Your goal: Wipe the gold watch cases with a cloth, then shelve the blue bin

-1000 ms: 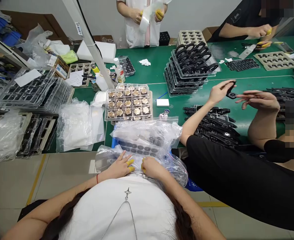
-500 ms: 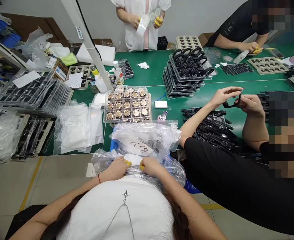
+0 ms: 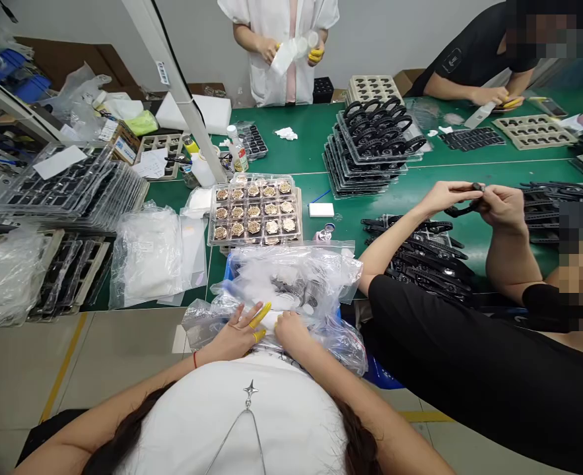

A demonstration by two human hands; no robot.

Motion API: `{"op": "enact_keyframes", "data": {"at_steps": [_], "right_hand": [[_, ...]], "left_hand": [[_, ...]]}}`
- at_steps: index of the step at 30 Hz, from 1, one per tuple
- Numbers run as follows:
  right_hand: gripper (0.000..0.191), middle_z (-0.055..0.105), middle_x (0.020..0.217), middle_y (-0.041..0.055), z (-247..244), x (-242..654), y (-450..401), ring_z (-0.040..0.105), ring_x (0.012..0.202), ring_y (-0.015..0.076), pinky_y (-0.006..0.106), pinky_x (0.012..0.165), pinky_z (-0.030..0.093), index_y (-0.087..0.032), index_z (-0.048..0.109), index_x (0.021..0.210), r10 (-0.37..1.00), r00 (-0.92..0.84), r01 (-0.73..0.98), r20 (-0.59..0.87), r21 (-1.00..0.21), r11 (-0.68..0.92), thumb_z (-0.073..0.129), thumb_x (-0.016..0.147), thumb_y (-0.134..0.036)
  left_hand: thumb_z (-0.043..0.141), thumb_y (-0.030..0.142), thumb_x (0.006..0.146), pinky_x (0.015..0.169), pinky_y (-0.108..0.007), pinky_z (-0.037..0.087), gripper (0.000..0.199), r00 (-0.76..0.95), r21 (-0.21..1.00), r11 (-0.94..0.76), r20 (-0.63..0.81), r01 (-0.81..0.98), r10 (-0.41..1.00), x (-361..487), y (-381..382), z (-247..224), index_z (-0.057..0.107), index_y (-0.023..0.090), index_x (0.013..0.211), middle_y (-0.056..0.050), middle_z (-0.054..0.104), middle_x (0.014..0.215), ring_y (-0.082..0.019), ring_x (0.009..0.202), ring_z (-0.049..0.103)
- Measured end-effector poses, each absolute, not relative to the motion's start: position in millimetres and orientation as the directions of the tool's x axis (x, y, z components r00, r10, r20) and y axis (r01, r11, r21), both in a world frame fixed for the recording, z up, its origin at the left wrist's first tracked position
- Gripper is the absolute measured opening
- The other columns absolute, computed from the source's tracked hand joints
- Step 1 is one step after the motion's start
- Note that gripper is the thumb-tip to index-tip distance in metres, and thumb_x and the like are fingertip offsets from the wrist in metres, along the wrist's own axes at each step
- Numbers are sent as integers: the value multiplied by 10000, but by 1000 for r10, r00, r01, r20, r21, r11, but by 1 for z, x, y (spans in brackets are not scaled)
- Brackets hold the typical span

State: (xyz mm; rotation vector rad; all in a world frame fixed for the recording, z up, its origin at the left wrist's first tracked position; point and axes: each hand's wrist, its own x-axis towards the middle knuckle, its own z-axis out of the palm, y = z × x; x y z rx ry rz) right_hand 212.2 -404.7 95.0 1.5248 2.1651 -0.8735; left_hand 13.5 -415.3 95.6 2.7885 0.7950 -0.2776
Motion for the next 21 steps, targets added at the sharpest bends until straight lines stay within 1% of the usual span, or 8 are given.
{"op": "enact_keyframes", "data": {"at_steps": [3,6,9,12,15,17,19,21], "right_hand": [[209,661,1062,63,96,221,-402,641,963,187,401,854,539,-138,636,1041,651,-428,898,-627,-379,225,594,918,-301],[243,658,1066,61,94,234,-387,648,921,178,380,817,551,-145,625,1079,695,-372,908,-615,-395,137,575,929,-329],[324,603,1218,99,91,238,-374,607,1075,227,453,919,509,-158,564,1216,806,-217,937,-550,-350,13,532,950,-339],[385,532,1347,121,91,231,-373,529,1221,256,485,1011,441,-164,498,1313,841,-193,920,-505,-392,-24,500,964,-328],[392,590,1300,94,91,219,-387,572,1172,225,428,992,462,-173,558,1260,779,-334,865,-531,-500,30,573,921,-368],[351,664,1165,76,90,213,-401,642,1027,198,398,911,510,-165,621,1164,727,-392,844,-563,-535,41,601,901,-397],[314,694,1040,65,88,210,-410,669,894,177,380,830,542,-148,649,1084,711,-382,852,-590,-524,23,578,917,-404],[303,686,1043,67,85,211,-408,665,885,173,378,819,548,-151,645,1080,736,-332,871,-590,-492,-1,555,932,-400]], "left_hand": [[508,159,934,1064,-552,308,190,821,141,-827,-292,544,490,15,-417,90,691,133,887,-134,718,910,-271,1035,641],[550,127,903,857,-404,477,144,814,137,-830,-332,541,476,16,-420,84,684,111,853,-101,700,731,-203,737,674],[550,137,906,726,-348,487,137,807,133,-824,-337,551,485,15,-424,80,679,92,911,-124,699,760,-230,773,669],[544,170,924,854,-405,462,191,807,140,-817,-316,559,498,10,-430,78,664,106,1058,-142,708,947,-262,969,638],[502,198,959,997,-426,376,247,814,164,-811,-285,562,506,2,-437,78,626,156,1169,-123,650,1179,-251,1142,547],[496,219,967,985,-398,376,223,812,182,-802,-279,569,512,-2,-440,78,642,177,1130,-98,659,1148,-234,1109,543],[513,227,959,904,-364,408,182,802,191,-790,-290,583,522,-4,-442,77,672,172,1028,-88,689,986,-223,1000,567],[512,205,954,821,-342,418,178,787,188,-777,-305,601,536,-4,-442,75,681,154,930,-85,675,821,-217,894,575]]}}
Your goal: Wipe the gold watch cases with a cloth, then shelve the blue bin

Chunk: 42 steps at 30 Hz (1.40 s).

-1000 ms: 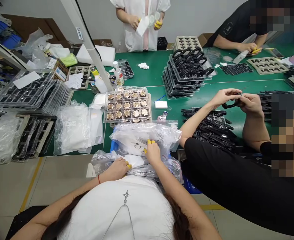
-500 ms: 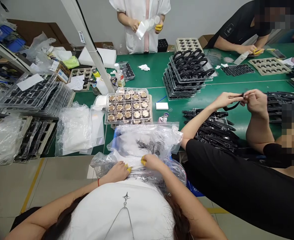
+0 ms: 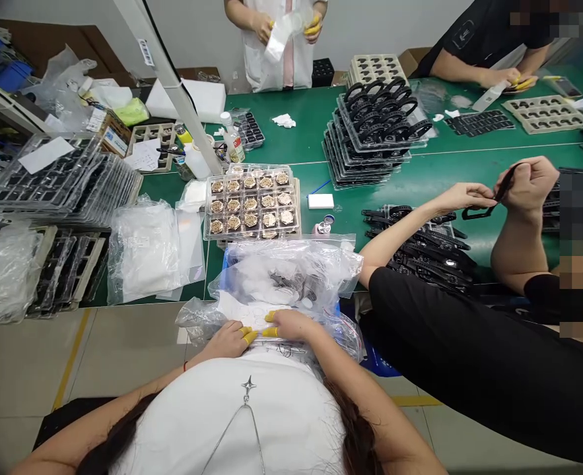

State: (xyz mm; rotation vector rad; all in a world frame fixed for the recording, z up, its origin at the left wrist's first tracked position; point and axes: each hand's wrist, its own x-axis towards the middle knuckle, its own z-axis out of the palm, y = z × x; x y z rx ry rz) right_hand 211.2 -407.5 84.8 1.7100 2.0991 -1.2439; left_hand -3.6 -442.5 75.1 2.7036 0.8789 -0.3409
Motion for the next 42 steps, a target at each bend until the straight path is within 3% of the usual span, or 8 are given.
{"op": "enact_keyframes", "data": {"at_steps": [7,13,18,24,30,34,40,42], "right_hand": [[369,548,1300,112,74,207,-350,557,1160,259,497,966,470,-161,531,1260,867,-147,932,-475,-359,-38,541,942,-346],[233,660,1071,64,87,184,-389,633,978,192,417,882,516,-140,638,1030,691,-500,834,-522,-506,222,586,918,-337],[217,705,899,50,109,216,-390,646,882,198,331,785,491,-174,697,940,750,-408,883,-520,-433,181,547,921,-330],[437,536,1273,272,124,263,-348,419,1231,400,548,972,321,-51,502,1328,946,10,985,-324,-161,-66,353,969,-248],[250,672,980,140,135,239,-396,482,1169,299,493,1118,200,-178,740,840,852,-342,924,-396,-305,229,501,870,-112],[133,709,894,62,144,236,-416,577,1064,222,312,1024,376,-202,733,690,678,-588,790,-441,-495,363,647,786,-173],[526,607,1272,153,148,244,-391,553,1154,266,352,962,415,-138,548,1316,795,-439,853,-419,-473,222,588,873,-420],[526,642,1210,149,142,240,-388,579,1119,278,344,935,429,-153,606,1244,802,-396,875,-448,-450,180,697,786,-395]], "left_hand": [[480,133,925,828,-348,416,223,758,150,-759,-312,634,572,4,-439,72,689,136,848,-93,668,747,-214,833,588],[377,169,938,1107,-546,190,444,727,96,-727,-222,680,650,8,-424,98,493,124,1364,-187,491,1394,-347,1360,343],[505,121,860,962,-502,380,197,718,135,-731,-370,669,589,15,-409,114,687,100,932,-158,676,862,-306,944,622],[597,181,842,816,-365,469,95,807,233,-788,-337,570,485,12,-406,118,663,157,779,-88,657,824,-232,845,605],[505,237,935,1144,-611,59,193,827,178,-811,-196,558,526,4,-413,106,691,185,954,-124,471,1433,-320,1420,252],[538,261,934,1160,-603,35,211,855,117,-847,-106,518,508,1,-416,90,707,181,835,-103,535,1385,-322,1405,315],[484,231,970,1190,-485,170,286,873,117,-865,-95,488,479,-2,-419,79,736,180,844,-62,593,1332,-262,1392,363],[468,216,974,1188,-507,158,306,874,123,-866,-92,485,477,-5,-421,77,740,192,835,-33,540,1397,-276,1415,322]]}}
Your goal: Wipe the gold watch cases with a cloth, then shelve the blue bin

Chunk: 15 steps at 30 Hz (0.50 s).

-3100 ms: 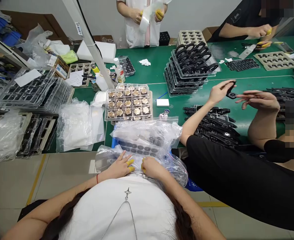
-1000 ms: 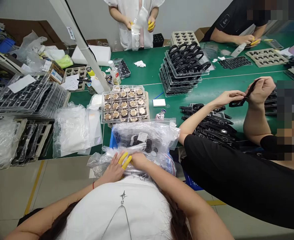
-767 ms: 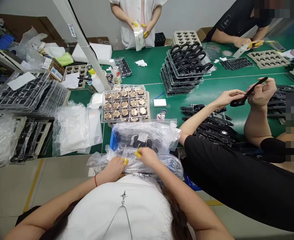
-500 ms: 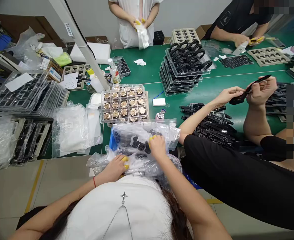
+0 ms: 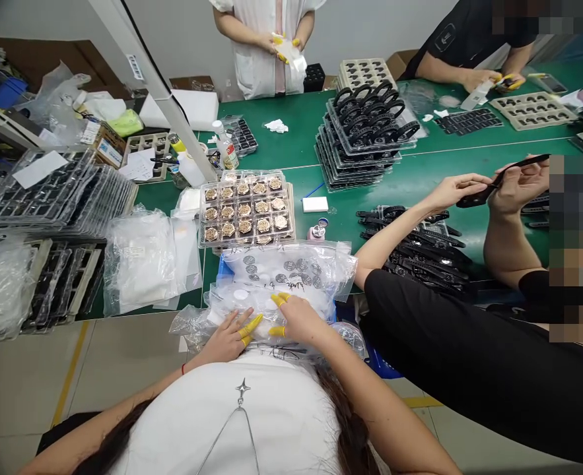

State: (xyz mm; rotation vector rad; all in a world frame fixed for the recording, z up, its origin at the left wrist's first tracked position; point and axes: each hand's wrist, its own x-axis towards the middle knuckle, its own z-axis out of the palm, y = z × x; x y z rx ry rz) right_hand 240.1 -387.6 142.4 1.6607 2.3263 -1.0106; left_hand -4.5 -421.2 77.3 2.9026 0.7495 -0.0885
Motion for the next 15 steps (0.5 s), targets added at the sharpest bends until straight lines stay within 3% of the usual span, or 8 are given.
{"op": "enact_keyframes", "data": {"at_steps": [3,8,11,15], "right_hand": [[199,711,932,108,131,243,-379,657,900,238,326,811,478,-162,712,943,820,-252,931,-513,-360,61,679,808,-304],[310,632,1132,95,120,285,-330,628,974,207,419,854,514,-151,581,1171,897,124,960,-424,-176,-216,511,953,-361],[319,617,1154,86,121,305,-308,624,985,204,413,847,531,-153,574,1175,915,151,952,-375,-193,-236,545,939,-365],[277,614,1163,103,124,304,-313,612,1021,215,419,871,520,-137,586,1154,945,56,952,-323,-269,-148,518,955,-318]], "left_hand": [[486,198,964,1170,-494,200,269,875,142,-864,-101,483,473,-7,-422,73,742,212,881,-15,555,1383,-272,1409,337],[515,206,959,1086,-430,322,228,871,182,-852,-116,491,477,-7,-420,67,739,232,927,-23,668,1228,-238,1358,418],[508,205,967,1043,-438,344,249,874,197,-852,-97,485,476,-6,-420,66,743,232,885,-16,686,1188,-247,1318,452],[533,234,963,966,-417,374,252,875,214,-849,-73,483,479,-5,-421,68,738,223,818,-15,705,1108,-230,1161,536]]}}
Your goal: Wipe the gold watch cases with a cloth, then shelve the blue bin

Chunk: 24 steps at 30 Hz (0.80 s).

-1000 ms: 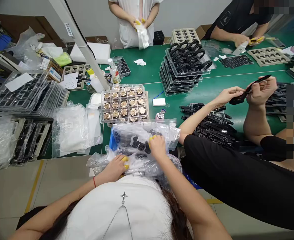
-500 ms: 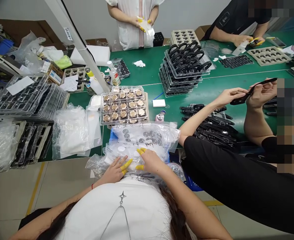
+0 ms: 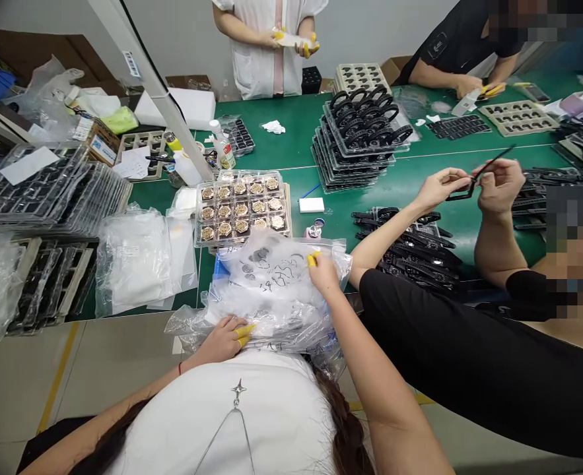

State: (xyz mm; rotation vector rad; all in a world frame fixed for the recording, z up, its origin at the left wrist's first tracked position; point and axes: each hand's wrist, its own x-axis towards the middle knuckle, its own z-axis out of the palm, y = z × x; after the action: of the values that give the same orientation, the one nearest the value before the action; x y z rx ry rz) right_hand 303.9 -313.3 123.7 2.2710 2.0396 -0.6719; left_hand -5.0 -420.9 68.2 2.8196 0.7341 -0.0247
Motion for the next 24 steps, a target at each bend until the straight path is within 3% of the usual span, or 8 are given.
{"op": "enact_keyframes", "data": {"at_steps": [5,7,11,13,16,19,21,24], "right_hand": [[272,586,1244,99,131,279,-347,589,1089,219,434,921,506,-166,591,1168,935,-210,916,-287,-392,85,545,942,-311],[309,593,1225,84,134,267,-355,610,1041,219,427,881,531,-173,582,1187,914,-270,904,-303,-407,132,570,928,-341],[321,593,1223,84,141,252,-346,613,1036,225,422,869,539,-168,577,1197,902,-285,918,-324,-364,159,567,930,-344],[327,577,1256,85,145,254,-327,599,1071,226,435,900,523,-182,572,1209,910,-262,936,-323,-316,157,566,929,-353],[310,567,1284,135,154,262,-299,548,1165,275,552,1021,401,-158,565,1235,930,-194,967,-313,-221,128,528,944,-258],[315,625,1158,253,165,257,-308,539,1161,358,673,1080,166,-45,636,1137,915,-198,977,-353,-146,155,437,892,-50],[289,685,1004,238,172,242,-339,608,1037,336,613,1116,128,-52,707,986,848,-308,951,-431,-167,261,467,830,-15],[171,735,864,137,179,216,-391,666,877,249,435,1132,227,-132,746,854,672,-506,862,-541,-294,412,615,753,-88]], "left_hand": [[516,244,969,853,-342,408,257,880,228,-852,-63,472,471,-6,-423,73,714,213,809,-11,700,1016,-173,950,570],[503,232,969,932,-362,385,241,881,223,-854,-56,469,469,-7,-422,77,708,223,843,-16,687,1046,-180,987,561],[482,242,962,1110,-510,198,203,874,206,-851,-49,483,484,-3,-415,90,684,250,978,-51,583,1282,-255,1233,442],[518,242,933,1124,-511,186,155,878,206,-855,-60,476,474,1,-409,95,668,240,975,-55,583,1269,-256,1214,453],[535,188,905,1086,-412,300,111,888,204,-865,-72,459,454,4,-404,99,640,219,922,-39,630,1134,-202,1039,538],[469,114,908,1055,-399,343,235,869,179,-852,-45,492,492,1,-408,96,596,201,1086,-72,601,1192,-208,1064,536],[422,82,903,1086,-475,289,375,845,158,-834,-7,529,535,-3,-412,94,509,160,1260,-136,542,1290,-259,1198,475],[392,106,920,1111,-588,147,456,811,126,-807,33,576,584,-4,-415,94,417,135,1374,-179,465,1383,-329,1346,339]]}}
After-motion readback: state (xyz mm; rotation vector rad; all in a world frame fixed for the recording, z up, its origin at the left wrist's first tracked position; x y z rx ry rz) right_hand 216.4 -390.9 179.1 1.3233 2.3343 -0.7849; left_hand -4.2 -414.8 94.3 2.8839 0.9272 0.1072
